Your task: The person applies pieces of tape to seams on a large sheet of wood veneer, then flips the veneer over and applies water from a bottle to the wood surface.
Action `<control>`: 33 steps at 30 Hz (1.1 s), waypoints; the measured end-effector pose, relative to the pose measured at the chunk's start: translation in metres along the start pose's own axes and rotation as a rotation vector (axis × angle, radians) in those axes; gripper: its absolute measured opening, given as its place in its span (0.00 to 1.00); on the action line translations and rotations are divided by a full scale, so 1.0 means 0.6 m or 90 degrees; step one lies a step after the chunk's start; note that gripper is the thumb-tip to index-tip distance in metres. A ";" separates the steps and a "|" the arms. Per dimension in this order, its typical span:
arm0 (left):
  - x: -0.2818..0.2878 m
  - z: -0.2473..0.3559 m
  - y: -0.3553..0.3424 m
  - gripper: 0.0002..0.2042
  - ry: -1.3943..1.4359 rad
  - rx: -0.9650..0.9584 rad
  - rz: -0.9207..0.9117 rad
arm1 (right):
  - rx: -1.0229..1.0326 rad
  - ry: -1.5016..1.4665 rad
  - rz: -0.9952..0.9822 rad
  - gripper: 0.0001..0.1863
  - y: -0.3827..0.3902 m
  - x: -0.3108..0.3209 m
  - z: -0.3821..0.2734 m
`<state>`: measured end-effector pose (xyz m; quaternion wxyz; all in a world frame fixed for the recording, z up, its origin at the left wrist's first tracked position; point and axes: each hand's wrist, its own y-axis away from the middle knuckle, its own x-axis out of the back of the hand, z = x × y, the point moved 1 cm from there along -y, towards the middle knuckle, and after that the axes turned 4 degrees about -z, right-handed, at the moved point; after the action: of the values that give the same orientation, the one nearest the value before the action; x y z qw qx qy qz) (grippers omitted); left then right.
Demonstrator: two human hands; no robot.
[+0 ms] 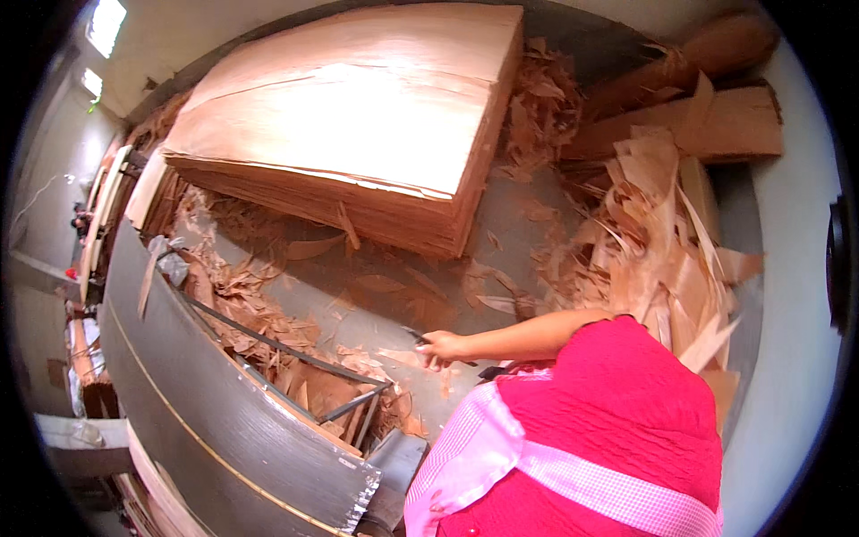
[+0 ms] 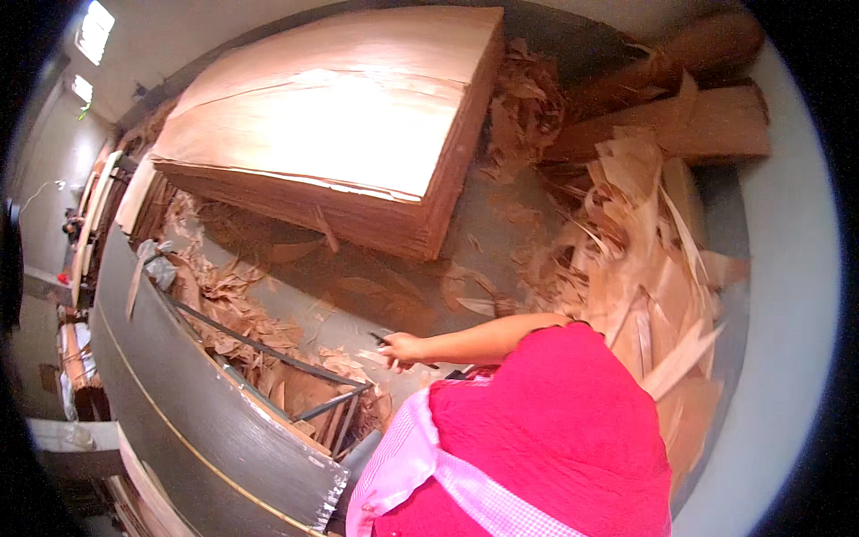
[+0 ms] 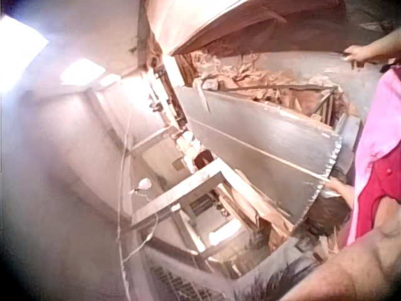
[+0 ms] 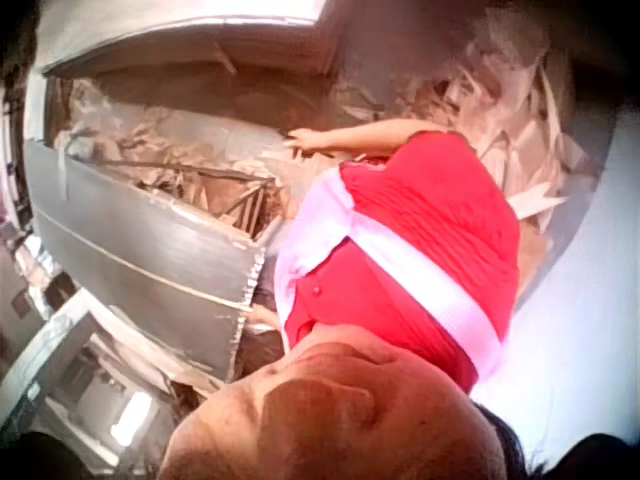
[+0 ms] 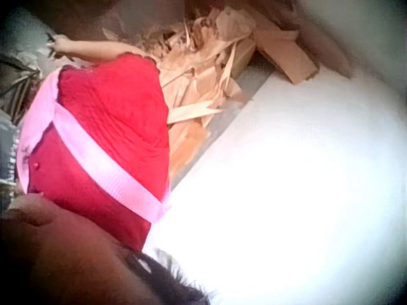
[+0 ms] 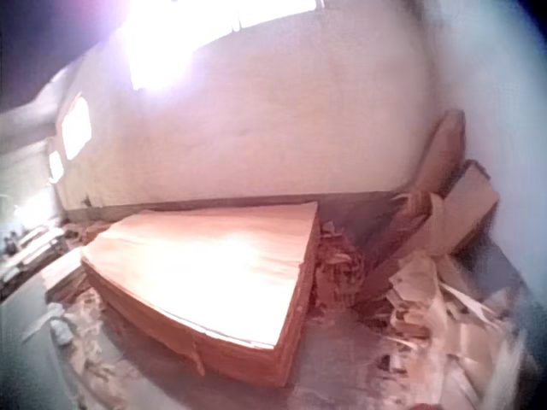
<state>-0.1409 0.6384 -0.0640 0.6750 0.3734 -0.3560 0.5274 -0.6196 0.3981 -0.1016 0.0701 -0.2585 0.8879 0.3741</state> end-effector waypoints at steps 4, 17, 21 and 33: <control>-0.036 0.114 0.102 0.15 0.054 -0.138 0.061 | 0.131 -0.160 -0.028 0.21 0.083 0.170 -0.066; -0.539 0.748 1.130 0.14 0.189 -0.581 -1.034 | 0.342 -0.023 0.065 0.18 0.182 0.668 -0.222; -0.622 0.863 1.233 0.08 0.193 -0.371 -1.096 | 0.332 0.108 0.143 0.39 0.198 0.861 -0.244; -0.864 1.097 1.492 0.04 -0.166 -0.426 -0.989 | 0.034 -0.306 0.698 0.06 0.323 1.631 0.031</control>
<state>-1.1719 -0.0243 -0.0942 0.8734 0.3504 -0.2108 -0.2646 -1.5580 0.1270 -0.3042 0.0720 0.3312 0.8600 0.3815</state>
